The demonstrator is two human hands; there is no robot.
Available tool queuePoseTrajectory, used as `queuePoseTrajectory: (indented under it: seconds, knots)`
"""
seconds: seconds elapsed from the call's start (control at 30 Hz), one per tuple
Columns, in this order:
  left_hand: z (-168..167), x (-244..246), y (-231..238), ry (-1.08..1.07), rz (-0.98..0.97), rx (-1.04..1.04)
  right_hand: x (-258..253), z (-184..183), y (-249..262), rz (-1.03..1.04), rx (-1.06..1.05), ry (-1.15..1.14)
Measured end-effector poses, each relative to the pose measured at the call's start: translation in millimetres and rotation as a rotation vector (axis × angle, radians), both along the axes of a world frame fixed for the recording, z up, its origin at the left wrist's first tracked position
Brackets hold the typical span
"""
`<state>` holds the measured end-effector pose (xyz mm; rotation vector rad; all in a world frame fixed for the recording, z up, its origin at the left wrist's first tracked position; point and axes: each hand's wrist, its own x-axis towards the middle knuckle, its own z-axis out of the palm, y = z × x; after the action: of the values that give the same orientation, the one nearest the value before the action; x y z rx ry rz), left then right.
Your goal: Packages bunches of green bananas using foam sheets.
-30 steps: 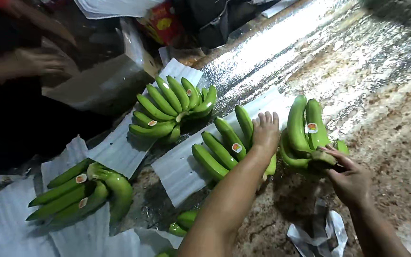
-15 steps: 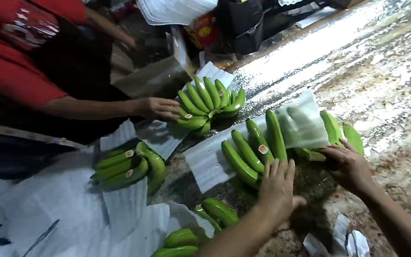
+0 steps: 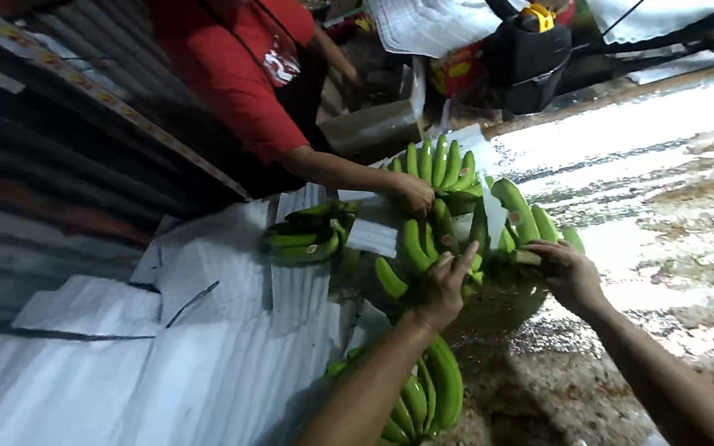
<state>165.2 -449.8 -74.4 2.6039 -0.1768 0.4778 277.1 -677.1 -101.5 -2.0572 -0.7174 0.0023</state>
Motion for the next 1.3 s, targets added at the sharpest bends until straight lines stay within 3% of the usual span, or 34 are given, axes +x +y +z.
queuePoseTrajectory:
  seconds: [0.13,0.2,0.27,0.3,0.43,0.5,0.53,0.63,0.73,0.8,0.9,1.03,1.1,1.3]
  knots:
    - [-30,-43,67,-0.046,-0.124,0.154,-24,-23,39,-0.096,0.004,0.056]
    - [-23,-64,79,0.204,-0.153,0.145,-32,-17,46,-0.106,-0.098,0.031]
    - [8,-68,76,0.520,-0.099,0.118,-32,-9,47,-0.103,-0.221,0.064]
    - [21,-69,74,0.570,-0.070,0.101,-32,-7,48,-0.102,-0.274,0.056]
    - [70,-111,88,0.294,0.080,-0.059,-56,13,53,-0.116,-0.416,0.131]
    - [80,-157,119,0.172,0.300,-0.054,-80,19,57,-0.151,-0.368,0.129]
    - [80,-188,137,0.222,0.459,-0.045,-94,19,58,-0.174,-0.323,0.111]
    - [46,-298,185,0.657,0.869,-0.052,-161,17,62,-0.230,-0.149,0.127]
    - [-3,-387,180,1.021,0.925,-0.133,-259,12,67,-0.261,-0.049,0.354]
    - [-18,-421,148,1.090,0.903,0.004,-316,3,75,-0.254,-0.019,0.615]
    - [-22,-425,120,1.026,0.931,0.089,-356,6,98,-0.268,0.044,0.888]
    - [-21,-407,129,1.067,0.936,0.097,-353,8,130,-0.400,0.090,0.901]
    - [-14,-404,134,1.101,0.939,0.013,-358,0,137,-0.451,0.052,0.902]
    - [-5,-428,199,0.820,0.821,-0.278,-347,-12,134,-0.337,-0.054,1.050]
